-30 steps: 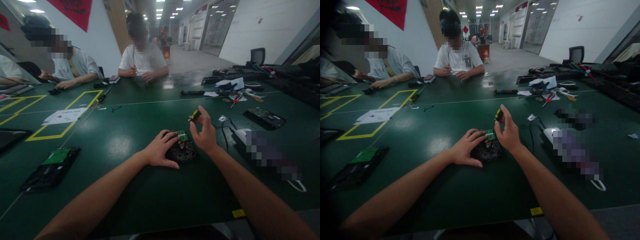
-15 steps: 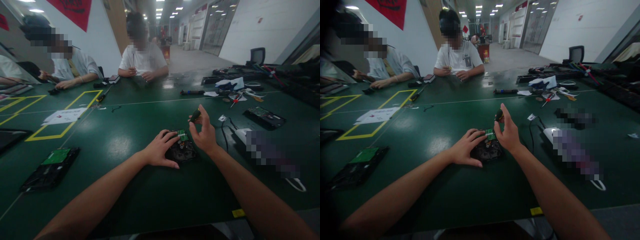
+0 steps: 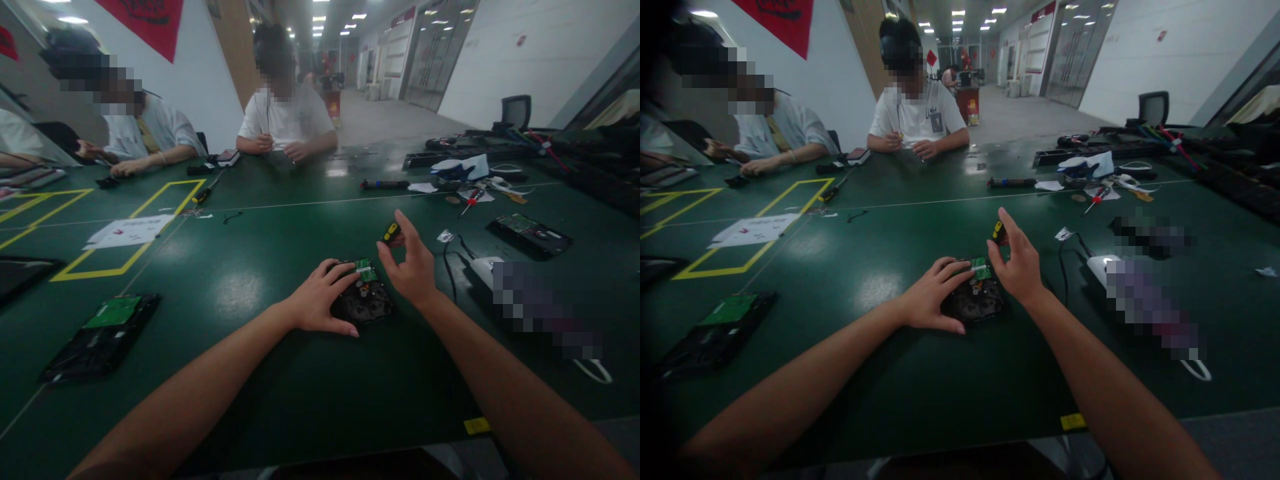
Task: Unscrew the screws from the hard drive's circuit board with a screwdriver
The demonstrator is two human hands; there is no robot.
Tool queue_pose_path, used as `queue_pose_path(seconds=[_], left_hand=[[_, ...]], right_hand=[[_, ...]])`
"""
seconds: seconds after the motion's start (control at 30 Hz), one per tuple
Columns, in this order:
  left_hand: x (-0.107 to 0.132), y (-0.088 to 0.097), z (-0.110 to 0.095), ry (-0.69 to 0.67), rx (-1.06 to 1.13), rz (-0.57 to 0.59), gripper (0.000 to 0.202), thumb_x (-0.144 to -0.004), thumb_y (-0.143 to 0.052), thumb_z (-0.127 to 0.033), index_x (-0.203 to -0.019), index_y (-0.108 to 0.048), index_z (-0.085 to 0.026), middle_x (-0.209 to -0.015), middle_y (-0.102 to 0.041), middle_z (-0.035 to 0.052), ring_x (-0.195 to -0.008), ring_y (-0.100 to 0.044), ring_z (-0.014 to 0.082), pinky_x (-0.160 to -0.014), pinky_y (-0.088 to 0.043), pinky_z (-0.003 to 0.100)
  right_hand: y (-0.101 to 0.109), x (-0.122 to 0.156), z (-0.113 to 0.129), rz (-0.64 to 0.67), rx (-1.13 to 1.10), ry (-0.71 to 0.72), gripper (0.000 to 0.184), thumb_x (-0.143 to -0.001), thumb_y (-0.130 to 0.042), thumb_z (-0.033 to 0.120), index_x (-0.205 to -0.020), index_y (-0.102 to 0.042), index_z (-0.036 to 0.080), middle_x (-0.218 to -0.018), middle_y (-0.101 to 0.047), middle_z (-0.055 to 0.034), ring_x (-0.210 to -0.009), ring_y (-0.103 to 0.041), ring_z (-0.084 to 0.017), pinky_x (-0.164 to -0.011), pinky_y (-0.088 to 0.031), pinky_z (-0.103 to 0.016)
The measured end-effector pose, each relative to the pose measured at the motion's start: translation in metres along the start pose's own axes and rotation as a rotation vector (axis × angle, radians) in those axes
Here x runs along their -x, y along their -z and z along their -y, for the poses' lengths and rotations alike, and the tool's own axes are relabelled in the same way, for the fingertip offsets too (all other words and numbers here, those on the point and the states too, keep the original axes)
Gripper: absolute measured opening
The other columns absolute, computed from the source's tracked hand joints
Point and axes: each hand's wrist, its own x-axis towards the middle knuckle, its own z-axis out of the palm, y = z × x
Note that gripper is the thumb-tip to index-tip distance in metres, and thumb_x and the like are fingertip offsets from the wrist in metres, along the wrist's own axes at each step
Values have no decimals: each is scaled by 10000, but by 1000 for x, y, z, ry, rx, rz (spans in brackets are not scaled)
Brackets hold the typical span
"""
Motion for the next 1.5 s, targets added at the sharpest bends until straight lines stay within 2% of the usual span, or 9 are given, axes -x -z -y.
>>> queue_pose_path(seconds=[0.17, 0.4, 0.57, 0.73, 1.0, 1.2, 1.37, 1.5], left_hand=[[-1, 1, 0, -9, 2, -3, 1200, -657, -696, -865, -1622, -310, -264, -1644, -355, 155, -1484, -254, 475, -1198, -308, 705], [-1, 0, 0, -8, 3, -11, 1191, -658, -706, -854, -1614, -326, -254, -1640, -362, 154, -1480, -256, 474, -1206, -296, 700], [-1, 0, 0, -9, 13, -3, 1200, -653, -713, -851, -1620, -315, -263, -1636, -364, 155, -1478, -258, 476, -1195, -309, 703], [0, 1, -1, -5, 6, -4, 1198, -655, -706, -856, -1619, -318, -260, -1637, -365, 152, -1477, -261, 469, -1200, -317, 688], [-1, 1, 0, -4, 10, -2, 1194, -658, -724, -836, -1628, -290, -291, -1643, -358, 153, -1486, -252, 485, -1179, -318, 723], [0, 1, -1, -7, 14, -8, 1211, -642, -731, -842, -1625, -303, -278, -1631, -371, 165, -1480, -268, 479, -1179, -332, 711], [-1, -1, 1, -6, -6, -7, 1244, -622, -705, -878, -1629, -297, -272, -1640, -355, 163, -1481, -265, 463, -1191, -323, 697], [-1, -2, 2, 8, -20, -11, 1248, -612, -688, -896, -1626, -302, -280, -1618, -383, 164, -1455, -297, 463, -1178, -334, 698]], right_hand=[[-2, 1, 2, 13, 13, -2, 709, -999, -578, 261, -1620, -244, 334, -1520, -545, -111, -1193, -678, -327, -1007, -593, -546], [-2, 2, 3, -6, 17, -24, 719, -971, -634, 290, -1600, -287, 325, -1526, -539, -118, -1122, -699, -307, -962, -614, -515], [-2, 3, 2, 27, -35, -33, 741, -987, -559, 251, -1633, -205, 336, -1562, -505, -114, -1190, -678, -305, -1022, -587, -532], [-4, 3, 1, 31, -123, -62, 767, -984, -557, 227, -1640, -175, 334, -1552, -513, -124, -1153, -699, -285, -1003, -604, -511], [-3, 3, 0, 17, -42, -21, 746, -970, -630, 293, -1612, -255, 362, -1561, -500, -105, -1118, -697, -316, -947, -624, -567], [-1, 3, 1, 24, -72, -52, 705, -1000, -548, 260, -1625, -230, 337, -1516, -545, -115, -1171, -685, -306, -997, -606, -554], [-4, 5, 2, -27, -93, -59, 701, -989, -596, 285, -1606, -268, 337, -1482, -562, -125, -1056, -719, -286, -927, -641, -527], [-4, 5, 2, -20, -73, -47, 688, -981, -620, 304, -1591, -304, 346, -1404, -604, -119, -959, -723, -269, -907, -645, -531]])
